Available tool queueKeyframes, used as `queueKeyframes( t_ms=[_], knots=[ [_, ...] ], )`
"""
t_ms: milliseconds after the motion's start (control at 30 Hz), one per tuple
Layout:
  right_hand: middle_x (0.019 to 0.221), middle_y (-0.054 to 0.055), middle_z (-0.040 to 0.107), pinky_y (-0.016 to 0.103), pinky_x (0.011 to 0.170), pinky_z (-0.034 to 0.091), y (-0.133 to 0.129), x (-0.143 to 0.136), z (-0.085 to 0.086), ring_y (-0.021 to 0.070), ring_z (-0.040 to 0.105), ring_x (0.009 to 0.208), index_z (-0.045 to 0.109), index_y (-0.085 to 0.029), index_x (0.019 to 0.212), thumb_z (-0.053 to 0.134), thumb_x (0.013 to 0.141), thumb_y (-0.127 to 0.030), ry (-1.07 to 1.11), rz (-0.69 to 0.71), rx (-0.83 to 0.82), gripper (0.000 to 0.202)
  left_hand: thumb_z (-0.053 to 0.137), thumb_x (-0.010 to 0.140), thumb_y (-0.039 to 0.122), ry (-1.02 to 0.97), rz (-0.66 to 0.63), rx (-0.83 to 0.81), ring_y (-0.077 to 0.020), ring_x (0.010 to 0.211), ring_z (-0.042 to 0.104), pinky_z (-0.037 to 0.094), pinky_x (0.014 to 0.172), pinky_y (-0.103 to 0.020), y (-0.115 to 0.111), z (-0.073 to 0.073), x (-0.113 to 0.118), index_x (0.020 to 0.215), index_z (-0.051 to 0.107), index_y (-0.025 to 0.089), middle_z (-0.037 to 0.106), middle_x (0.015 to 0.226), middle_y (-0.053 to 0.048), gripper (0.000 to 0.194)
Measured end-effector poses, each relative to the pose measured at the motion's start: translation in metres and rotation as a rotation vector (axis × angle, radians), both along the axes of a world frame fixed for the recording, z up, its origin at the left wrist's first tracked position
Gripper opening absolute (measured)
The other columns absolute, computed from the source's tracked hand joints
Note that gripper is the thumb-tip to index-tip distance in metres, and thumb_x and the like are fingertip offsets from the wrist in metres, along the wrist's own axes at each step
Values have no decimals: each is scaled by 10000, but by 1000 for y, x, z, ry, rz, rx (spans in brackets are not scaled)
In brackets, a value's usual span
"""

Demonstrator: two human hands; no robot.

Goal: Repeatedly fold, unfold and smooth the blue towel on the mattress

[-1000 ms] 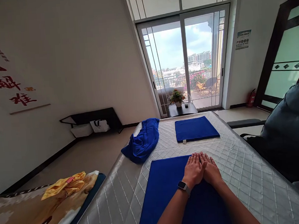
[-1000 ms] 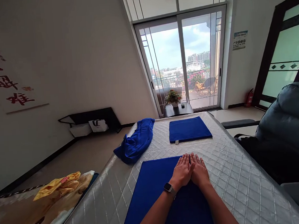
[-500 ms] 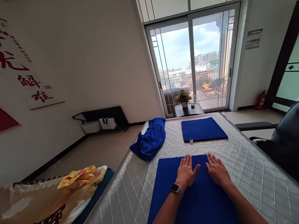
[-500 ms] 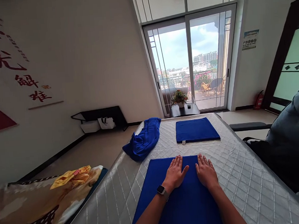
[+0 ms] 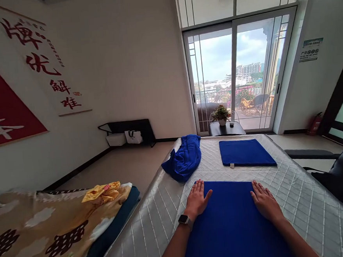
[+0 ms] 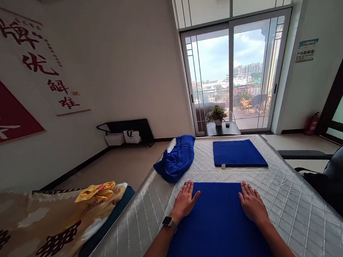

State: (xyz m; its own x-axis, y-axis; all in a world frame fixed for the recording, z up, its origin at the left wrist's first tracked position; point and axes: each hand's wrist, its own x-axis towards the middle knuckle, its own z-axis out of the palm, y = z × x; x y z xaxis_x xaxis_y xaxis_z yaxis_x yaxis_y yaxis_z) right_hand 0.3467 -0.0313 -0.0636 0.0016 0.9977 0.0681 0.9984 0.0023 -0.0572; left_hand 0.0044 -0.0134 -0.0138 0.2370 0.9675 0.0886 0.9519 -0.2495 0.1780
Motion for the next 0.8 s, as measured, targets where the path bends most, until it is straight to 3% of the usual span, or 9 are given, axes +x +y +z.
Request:
queueKeyframes(
  t_ms=[133, 367, 800],
  knots=[
    [1701, 55, 231, 437, 1279, 173, 2, 3, -8, 199, 210, 1568, 264, -100, 1634, 150, 1015, -376, 10, -2, 25, 688, 134, 1035, 675, -31, -14, 7, -265, 1575, 236, 263, 1283, -454, 0, -5, -15, 1617, 297, 85, 276, 1691, -153, 845],
    [1682, 77, 281, 438, 1271, 210, 5, 8, -19, 201, 239, 1558, 355, -107, 1608, 155, 1008, -358, -20, 26, 77, 681, 188, 1027, 688, -85, -12, 76, -310, 1556, 284, 319, 1259, -508, 4, -19, -15, 1608, 329, 89, 323, 1667, -175, 846],
    [1674, 90, 317, 442, 1259, 259, 4, 10, -17, 196, 252, 1554, 347, -112, 1612, 154, 1019, -365, -4, 14, 96, 673, 130, 1011, 701, -166, 8, 21, -302, 1572, 238, 243, 1293, -481, -2, -10, -13, 1608, 305, 41, 279, 1682, -179, 906]
  ],
)
